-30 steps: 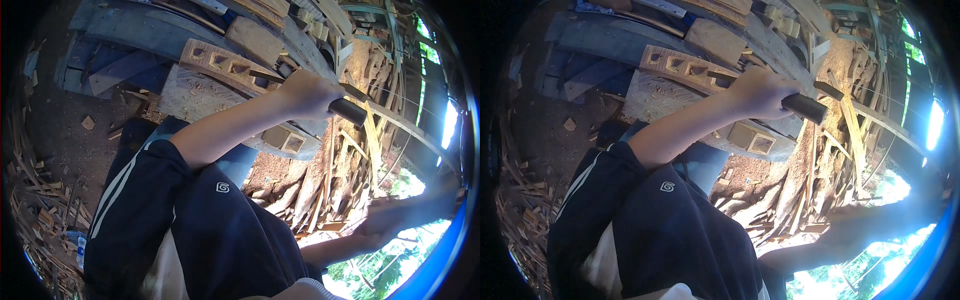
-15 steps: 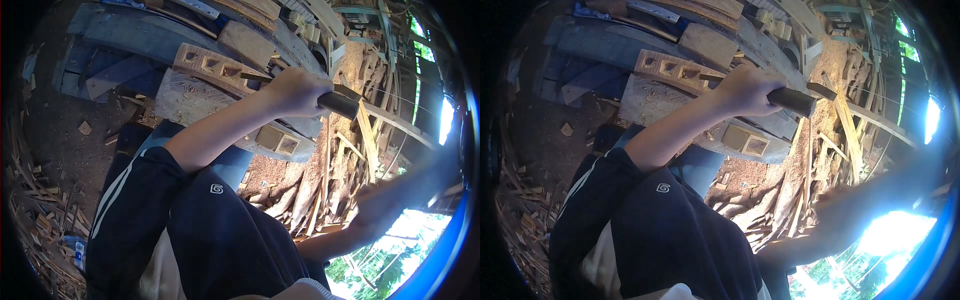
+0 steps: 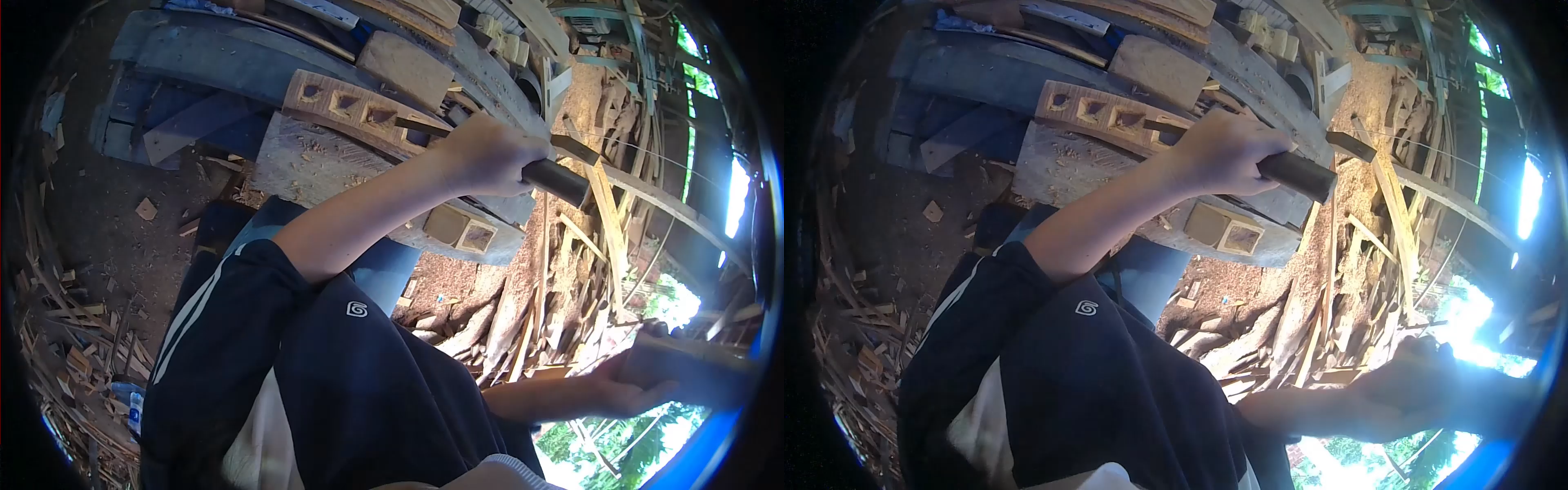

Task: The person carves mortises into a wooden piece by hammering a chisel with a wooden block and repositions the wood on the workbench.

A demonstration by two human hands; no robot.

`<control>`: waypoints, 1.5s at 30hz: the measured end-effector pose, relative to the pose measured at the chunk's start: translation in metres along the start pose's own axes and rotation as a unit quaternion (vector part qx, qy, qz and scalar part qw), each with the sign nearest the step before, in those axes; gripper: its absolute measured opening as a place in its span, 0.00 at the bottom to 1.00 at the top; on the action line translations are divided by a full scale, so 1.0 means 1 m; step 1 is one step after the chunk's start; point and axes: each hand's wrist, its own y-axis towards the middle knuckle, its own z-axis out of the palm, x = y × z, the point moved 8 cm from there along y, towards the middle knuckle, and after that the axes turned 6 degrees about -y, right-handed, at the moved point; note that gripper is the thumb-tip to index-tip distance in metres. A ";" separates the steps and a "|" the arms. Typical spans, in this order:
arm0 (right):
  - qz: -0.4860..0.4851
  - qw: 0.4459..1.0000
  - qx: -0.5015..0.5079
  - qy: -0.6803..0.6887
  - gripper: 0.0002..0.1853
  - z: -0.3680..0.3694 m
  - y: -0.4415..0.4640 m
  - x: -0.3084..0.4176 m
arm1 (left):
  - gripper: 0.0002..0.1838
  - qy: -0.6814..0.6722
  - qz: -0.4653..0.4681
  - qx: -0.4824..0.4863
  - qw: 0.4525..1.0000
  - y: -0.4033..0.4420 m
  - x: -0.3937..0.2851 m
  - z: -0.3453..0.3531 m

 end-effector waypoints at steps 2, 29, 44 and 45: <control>0.115 0.987 -0.110 -0.011 0.36 0.034 -0.045 0.003 | 0.09 -0.018 0.030 -0.036 0.999 -0.002 -0.001 -0.007; 0.358 0.900 0.224 0.111 0.25 0.105 -0.085 0.003 | 0.12 -0.027 0.021 -0.009 0.999 -0.008 -0.004 -0.009; 0.284 0.923 0.231 0.116 0.20 0.056 -0.022 -0.028 | 0.12 -0.044 -0.026 -0.055 0.997 0.000 0.006 -0.032; 0.182 0.965 0.174 0.079 0.21 0.039 -0.006 -0.028 | 0.12 -0.040 -0.030 -0.060 0.997 -0.001 0.007 -0.038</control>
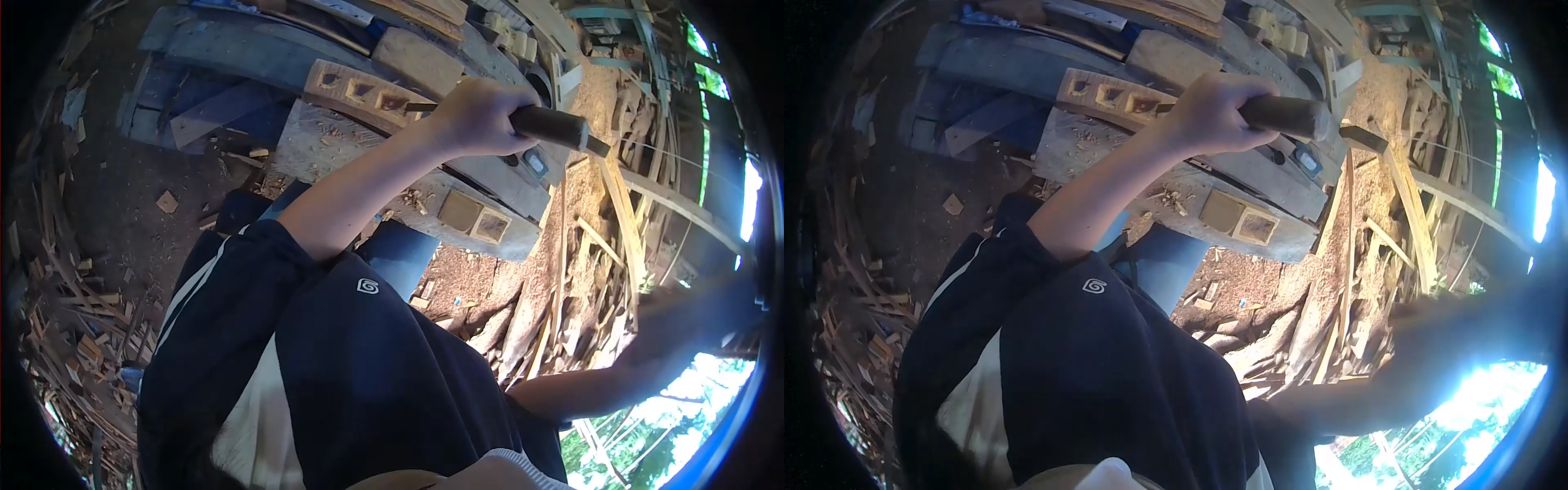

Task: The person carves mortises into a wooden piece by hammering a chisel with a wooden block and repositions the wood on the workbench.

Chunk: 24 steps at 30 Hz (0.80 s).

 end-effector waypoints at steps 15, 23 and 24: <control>0.027 0.979 0.150 -0.138 0.30 0.105 -0.033 -0.007 | 0.11 -0.011 0.009 0.000 1.000 -0.001 0.002 0.001; 0.018 0.990 0.126 -0.062 0.34 0.053 -0.011 0.002 | 0.12 -0.019 0.020 0.008 1.000 -0.005 -0.002 0.007; -0.005 0.987 0.144 -0.072 0.34 0.050 -0.008 -0.007 | 0.12 -0.021 0.018 0.007 1.000 -0.005 -0.002 0.007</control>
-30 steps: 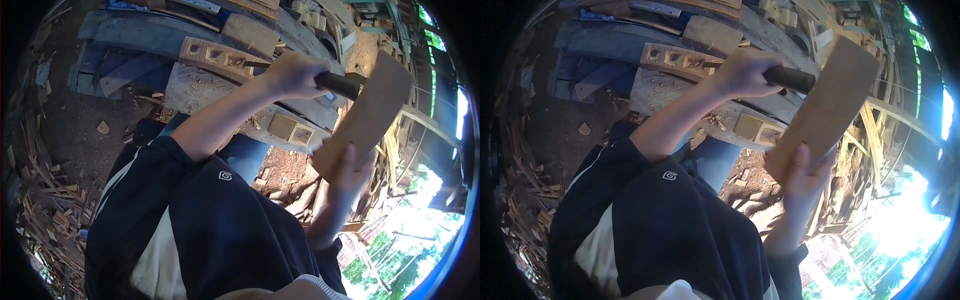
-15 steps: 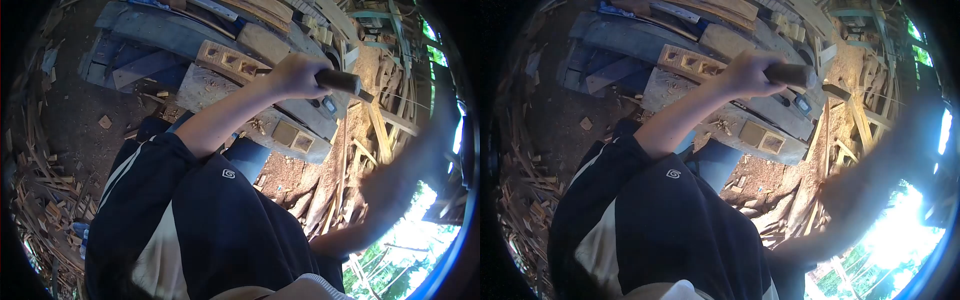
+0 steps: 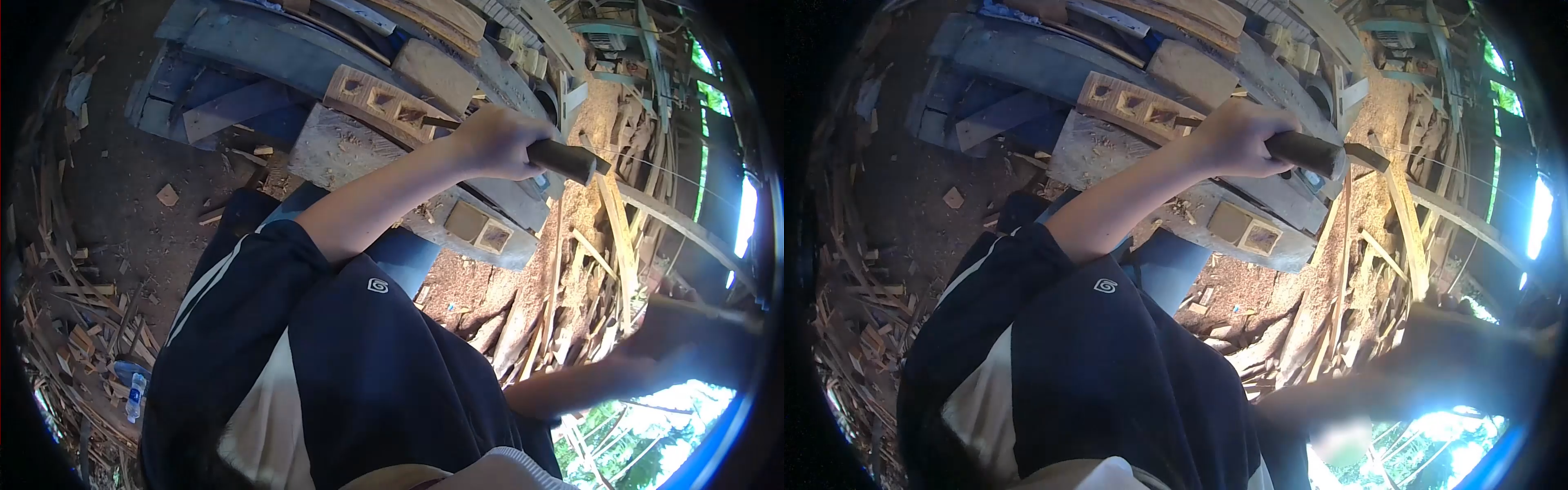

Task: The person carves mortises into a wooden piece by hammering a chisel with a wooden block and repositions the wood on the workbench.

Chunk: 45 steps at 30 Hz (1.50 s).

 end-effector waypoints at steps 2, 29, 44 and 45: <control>-0.048 0.998 0.038 -0.024 0.35 0.003 0.004 -0.006 | 0.12 0.003 0.001 0.005 1.000 -0.001 0.000 -0.001; 0.104 0.989 -0.016 0.103 0.31 0.054 -0.007 0.020 | 0.12 0.010 0.028 -0.004 1.000 -0.006 -0.004 0.006; 0.178 0.949 -0.005 0.260 0.27 -0.027 -0.003 -0.049 | 0.11 0.017 0.013 -0.004 1.000 -0.005 -0.003 0.003; 0.177 0.950 -0.001 0.258 0.27 -0.028 -0.001 -0.043 | 0.11 0.018 0.011 -0.008 1.000 -0.006 -0.003 0.003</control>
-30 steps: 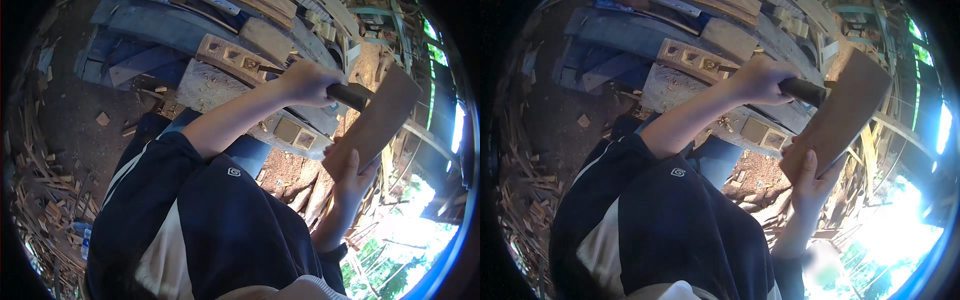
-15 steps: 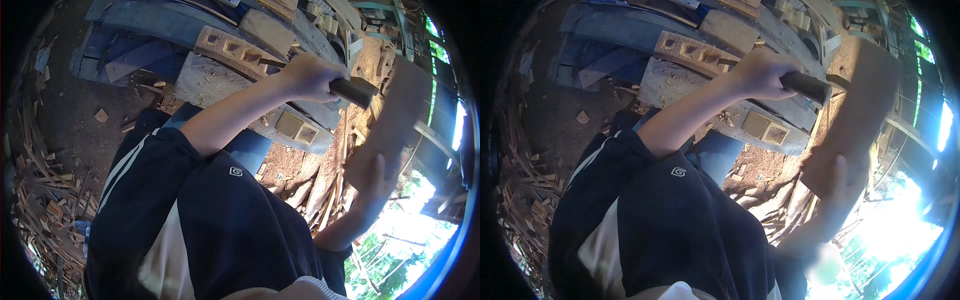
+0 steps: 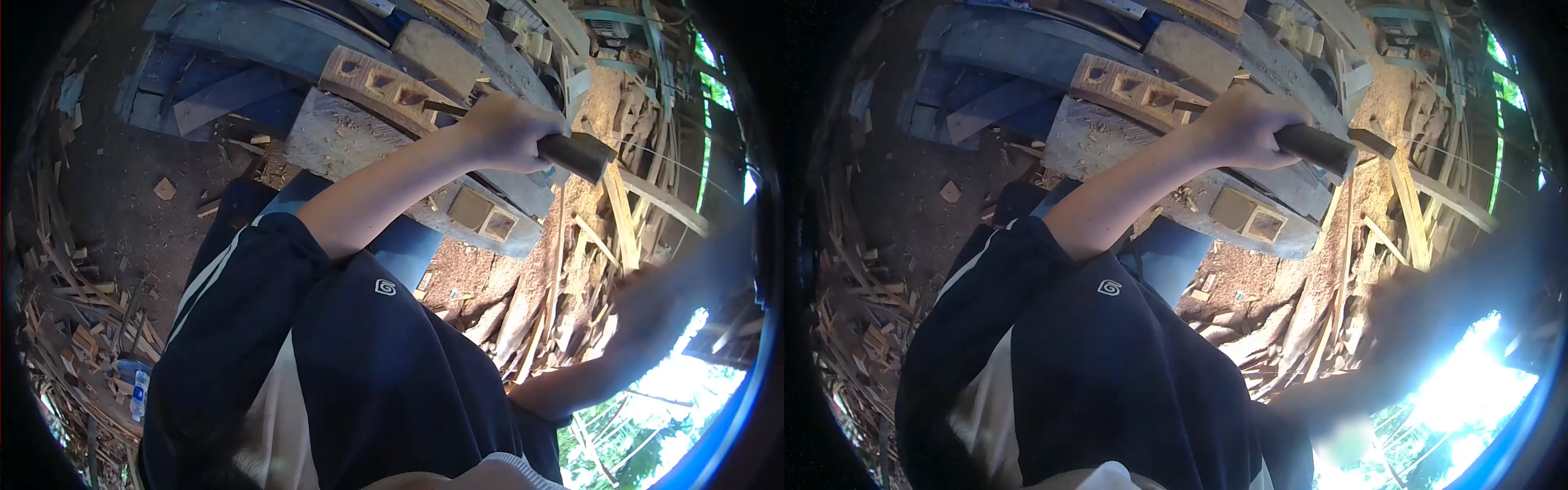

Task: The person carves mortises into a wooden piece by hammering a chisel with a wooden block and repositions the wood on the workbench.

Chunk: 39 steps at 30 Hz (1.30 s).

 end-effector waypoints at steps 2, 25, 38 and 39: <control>-0.341 0.891 -0.115 -0.275 0.15 0.014 -0.022 0.069 | 0.11 -0.001 -0.004 0.016 1.000 0.001 0.002 0.004; 0.245 0.904 0.056 0.345 0.21 0.148 -0.134 -0.221 | 0.11 -0.040 -0.002 0.057 0.998 0.002 -0.007 0.011; 0.311 0.701 0.139 0.626 0.42 0.215 -0.149 -0.245 | 0.09 -0.035 -0.041 0.099 0.994 0.021 -0.050 0.001; 0.312 0.697 0.144 0.630 0.42 0.218 -0.147 -0.251 | 0.09 -0.046 -0.007 0.101 0.994 0.025 -0.060 0.002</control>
